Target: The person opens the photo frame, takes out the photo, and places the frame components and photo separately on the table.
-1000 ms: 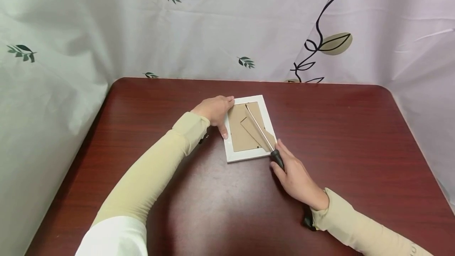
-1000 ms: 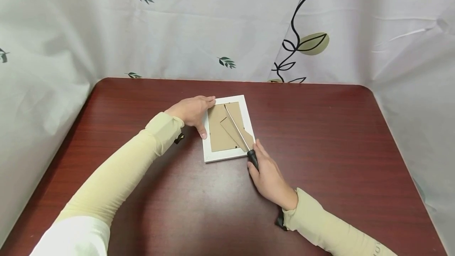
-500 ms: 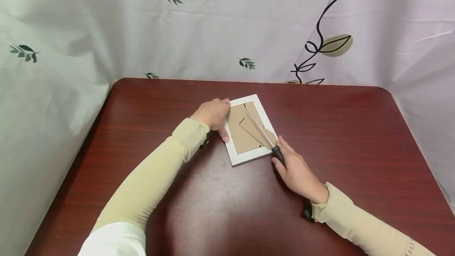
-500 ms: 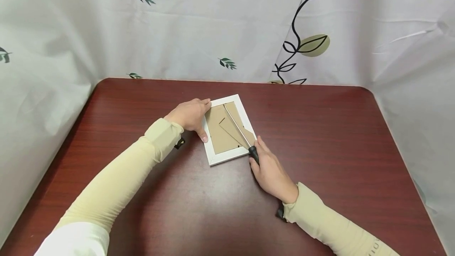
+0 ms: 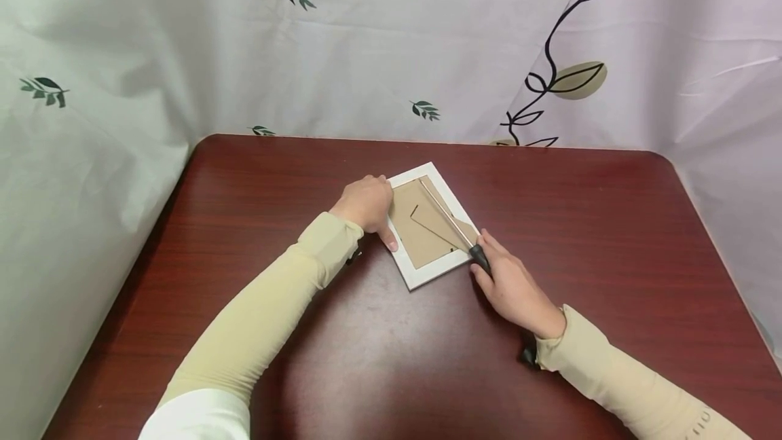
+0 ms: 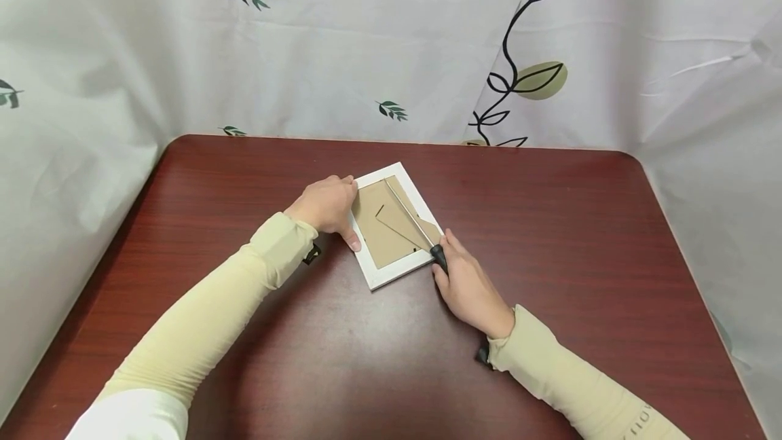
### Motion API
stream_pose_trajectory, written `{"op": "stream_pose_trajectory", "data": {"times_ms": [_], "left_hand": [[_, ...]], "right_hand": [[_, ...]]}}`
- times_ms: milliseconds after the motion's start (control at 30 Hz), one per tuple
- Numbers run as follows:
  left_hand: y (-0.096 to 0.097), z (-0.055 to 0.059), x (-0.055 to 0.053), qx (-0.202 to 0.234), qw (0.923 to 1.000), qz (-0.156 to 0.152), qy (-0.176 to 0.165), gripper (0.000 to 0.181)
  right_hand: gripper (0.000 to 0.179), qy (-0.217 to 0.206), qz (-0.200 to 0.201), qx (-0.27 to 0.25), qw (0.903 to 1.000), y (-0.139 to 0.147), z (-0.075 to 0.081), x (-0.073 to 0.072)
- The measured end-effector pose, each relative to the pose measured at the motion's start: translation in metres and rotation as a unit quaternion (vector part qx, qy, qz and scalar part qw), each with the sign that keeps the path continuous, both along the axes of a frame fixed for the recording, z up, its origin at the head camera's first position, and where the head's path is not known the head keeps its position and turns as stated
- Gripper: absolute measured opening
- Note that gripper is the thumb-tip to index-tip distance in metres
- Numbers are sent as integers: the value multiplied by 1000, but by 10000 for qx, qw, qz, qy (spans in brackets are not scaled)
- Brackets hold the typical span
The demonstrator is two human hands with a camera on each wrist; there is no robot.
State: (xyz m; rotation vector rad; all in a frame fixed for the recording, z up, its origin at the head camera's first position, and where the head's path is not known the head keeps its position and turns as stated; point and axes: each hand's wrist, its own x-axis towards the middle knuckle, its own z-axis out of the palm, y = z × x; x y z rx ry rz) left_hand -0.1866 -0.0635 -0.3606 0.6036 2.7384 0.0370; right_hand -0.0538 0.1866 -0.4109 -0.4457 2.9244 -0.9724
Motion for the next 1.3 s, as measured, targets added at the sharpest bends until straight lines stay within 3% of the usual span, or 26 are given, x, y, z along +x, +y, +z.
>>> {"op": "stream_pose_trajectory", "data": {"times_ms": [300,567,867,1300], "left_hand": [[5,-1,5,-295,9996,12,23,71],[11,-2,12,-627,9978,-51,213,77],[13,-4,18,-664,9975,-2,256,67],[22,-4,27,-1121,9930,156,325,84]], "right_hand": [[50,-30,-62,61,10000,1,0,-7],[51,-70,-88,128,9999,3,-1,-15],[51,-12,-66,282,9996,5,-1,-25],[52,118,154,481,9987,13,-2,-44]]}}
